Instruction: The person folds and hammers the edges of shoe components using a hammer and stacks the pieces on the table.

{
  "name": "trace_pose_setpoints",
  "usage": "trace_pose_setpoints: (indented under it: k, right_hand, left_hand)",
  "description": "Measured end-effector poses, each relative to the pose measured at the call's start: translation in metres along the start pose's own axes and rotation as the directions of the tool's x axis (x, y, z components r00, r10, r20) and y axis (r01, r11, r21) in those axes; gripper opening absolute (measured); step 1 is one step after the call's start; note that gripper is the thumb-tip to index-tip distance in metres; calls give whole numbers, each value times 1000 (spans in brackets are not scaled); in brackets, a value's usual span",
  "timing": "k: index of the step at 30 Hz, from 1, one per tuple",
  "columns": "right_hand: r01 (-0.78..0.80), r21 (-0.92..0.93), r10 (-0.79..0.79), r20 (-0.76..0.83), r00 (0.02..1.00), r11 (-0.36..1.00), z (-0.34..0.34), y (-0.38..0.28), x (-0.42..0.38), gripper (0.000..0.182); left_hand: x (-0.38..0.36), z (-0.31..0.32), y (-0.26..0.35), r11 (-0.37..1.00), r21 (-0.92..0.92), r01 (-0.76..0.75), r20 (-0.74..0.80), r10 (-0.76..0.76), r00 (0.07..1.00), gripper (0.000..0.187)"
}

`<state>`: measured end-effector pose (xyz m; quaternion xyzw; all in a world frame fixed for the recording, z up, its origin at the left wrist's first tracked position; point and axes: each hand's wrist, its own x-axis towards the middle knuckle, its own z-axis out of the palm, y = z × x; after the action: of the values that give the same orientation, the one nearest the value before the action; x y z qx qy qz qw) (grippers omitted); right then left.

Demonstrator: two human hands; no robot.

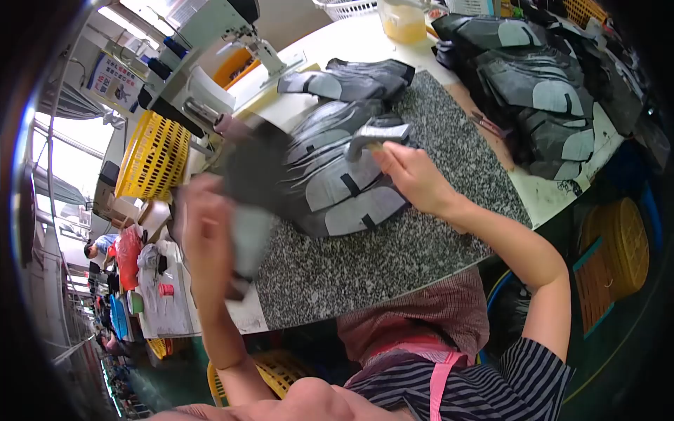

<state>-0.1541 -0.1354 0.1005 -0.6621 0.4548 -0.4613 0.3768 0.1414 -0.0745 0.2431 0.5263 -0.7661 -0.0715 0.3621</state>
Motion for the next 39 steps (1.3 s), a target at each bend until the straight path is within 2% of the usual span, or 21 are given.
trace_pose_setpoints:
  k: [1, 2, 3, 4, 5, 7, 8, 9, 11, 14, 17, 21, 22, 27, 29, 30, 32, 33, 35, 36, 39]
  right_hand:
    - [-24, 38, 24, 0, 1000, 999, -3, -4, -5, 46]
    - [-50, 33, 49, 6, 999, 998, -5, -9, -15, 46]
    - [-108, 211, 111, 0, 994, 972, -10, -19, -28, 43]
    - [-155, 378, 167, 0, 986, 913, -15, -30, -39, 42]
    - [-182, 254, 174, 54, 983, 950, -26, -47, -59, 38]
    - [-230, -31, 232, 146, 962, 973, -49, -63, -105, 31]
    - [-217, -160, 245, 186, 951, 963, -57, -70, -122, 28]
    - [-294, -156, 325, 233, 917, 943, -63, -76, -133, 19]
    - [-300, -338, 408, 314, 857, 892, -74, -75, -153, 16]
    - [-435, -406, 555, 250, 794, 804, -72, -60, -168, 18]
    - [-472, -345, 569, 277, 774, 811, -72, -62, -161, 22]
    - [-426, -382, 541, 273, 795, 820, -72, -59, -164, 23]
    - [-432, -380, 544, 269, 795, 818, -73, -59, -165, 23]
    - [-395, -317, 484, 284, 828, 862, -78, -53, -163, 23]
    - [-407, -310, 493, 286, 822, 859, -83, -53, -157, 22]
    - [-394, -346, 485, 234, 843, 851, -86, -55, -153, 21]
    - [-396, -324, 454, 129, 881, 859, -87, -66, -142, 20]
    - [-371, -334, 418, 80, 905, 867, -84, -69, -139, 18]
    - [-336, -362, 431, 222, 875, 869, -79, -53, -143, 16]
    - [-287, -499, 491, 346, 799, 818, -79, -53, -140, 16]
    - [-275, -488, 434, 248, 866, 828, -82, -48, -144, 19]
  left_hand:
    - [-18, 18, 8, 992, -128, 17, 292, 21, 956, 24]
    - [-35, 36, 16, 969, -223, 103, 558, 40, 829, 24]
    - [-50, 61, 23, 912, -215, 349, 796, -44, 603, 24]
    - [-73, 94, 18, 920, -268, 285, 792, 42, 610, 23]
    - [-92, 124, 14, 921, -325, 217, 780, 131, 611, 21]
    - [-99, 163, 27, 925, -314, 214, 709, 78, 701, 23]
    - [-107, 182, 21, 938, -344, -53, 488, 226, 843, 23]
    - [-102, 184, 25, 948, -303, -95, 477, 237, 846, 24]
    - [-97, 193, 23, 914, -404, -27, 485, 240, 841, 27]
    - [-84, 193, 26, 916, -395, 68, 593, 198, 780, 31]
    - [-68, 196, 26, 920, -378, 105, 679, 198, 706, 36]
    - [-53, 207, 30, 911, -385, 150, 707, 186, 683, 24]
    - [-53, 212, 27, 917, -396, 53, 644, 236, 728, 15]
    - [-52, 221, 18, 884, -468, 23, 622, 311, 719, 8]
    - [-57, 223, 13, 851, -499, -162, 482, 429, 764, 11]
    - [-60, 222, 14, 852, -499, -160, 489, 429, 760, 11]
    - [-65, 220, 15, 800, -417, -431, 347, 578, 738, 14]
    - [-67, 219, 15, 800, -419, -429, 354, 579, 735, 14]
    - [-67, 219, 14, 774, -384, -503, 352, 627, 696, 17]
    - [-68, 219, 13, 769, -371, -522, 378, 638, 671, 23]
    - [-69, 217, 14, 751, -311, -582, 370, 660, 654, 22]
